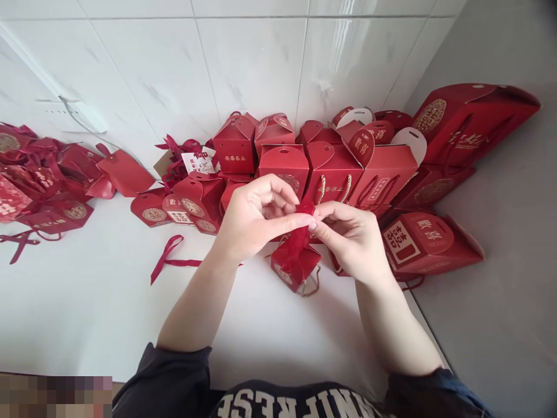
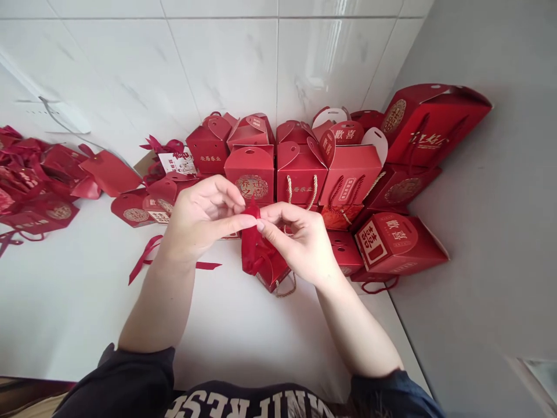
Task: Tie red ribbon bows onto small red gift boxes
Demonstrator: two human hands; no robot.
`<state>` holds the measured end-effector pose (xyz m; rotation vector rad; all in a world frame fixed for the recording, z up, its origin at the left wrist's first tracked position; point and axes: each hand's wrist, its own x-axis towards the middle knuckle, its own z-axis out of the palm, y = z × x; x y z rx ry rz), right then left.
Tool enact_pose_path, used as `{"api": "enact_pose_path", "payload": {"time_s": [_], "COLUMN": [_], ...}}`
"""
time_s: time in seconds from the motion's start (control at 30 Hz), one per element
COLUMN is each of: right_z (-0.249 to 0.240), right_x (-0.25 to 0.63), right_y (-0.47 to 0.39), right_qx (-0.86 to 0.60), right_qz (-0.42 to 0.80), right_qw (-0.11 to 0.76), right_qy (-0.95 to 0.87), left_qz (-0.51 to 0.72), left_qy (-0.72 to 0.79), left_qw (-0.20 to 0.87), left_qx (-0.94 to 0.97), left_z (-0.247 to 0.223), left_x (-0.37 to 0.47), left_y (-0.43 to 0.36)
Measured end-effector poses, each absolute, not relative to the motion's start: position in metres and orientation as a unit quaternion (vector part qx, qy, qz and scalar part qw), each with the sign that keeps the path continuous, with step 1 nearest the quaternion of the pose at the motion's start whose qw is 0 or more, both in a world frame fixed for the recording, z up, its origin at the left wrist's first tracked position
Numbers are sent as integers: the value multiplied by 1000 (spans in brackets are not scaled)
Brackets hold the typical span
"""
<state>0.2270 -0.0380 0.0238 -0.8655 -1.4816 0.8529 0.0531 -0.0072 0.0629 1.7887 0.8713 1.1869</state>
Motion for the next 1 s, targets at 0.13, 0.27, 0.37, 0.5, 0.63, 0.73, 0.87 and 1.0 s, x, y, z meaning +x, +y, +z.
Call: {"api": "enact_pose_path", "payload": {"time_s": [0.13, 0.27, 0.37, 0.5, 0.63, 0.73, 0.87, 1.0], "right_z": [22, 19, 16, 14, 13, 14, 12, -17], "right_x": [230, 230, 231, 231, 229, 228, 231, 231], "right_y": [-39, -39, -38, -37, -36, -38, -52, -77], "right_qx": [-361, -357, -335, -316, -325, -378, -438, -341], "right_qz": [400, 438, 456, 477, 464, 378, 171, 117], "right_qw": [562, 541, 535, 530, 516, 505, 475, 195], "right_qy": [-627, -622, -628, -626, -642, -678, -743, -912], "left_qz": [456, 455, 462, 472, 465, 454, 495, 475], "left_qy": [342, 319, 302, 316, 370, 395, 424, 416], "left_qw": [426, 433, 424, 399, 367, 344, 359, 458], "left_qx": [703, 710, 718, 720, 715, 721, 668, 626], "left_z": [61, 58, 54, 49, 42, 37, 35, 38], "left_x": [55, 56, 57, 58, 58, 55, 51, 50], "left_y": [-4, -1, 1, 2, -2, -4, -2, -3]}}
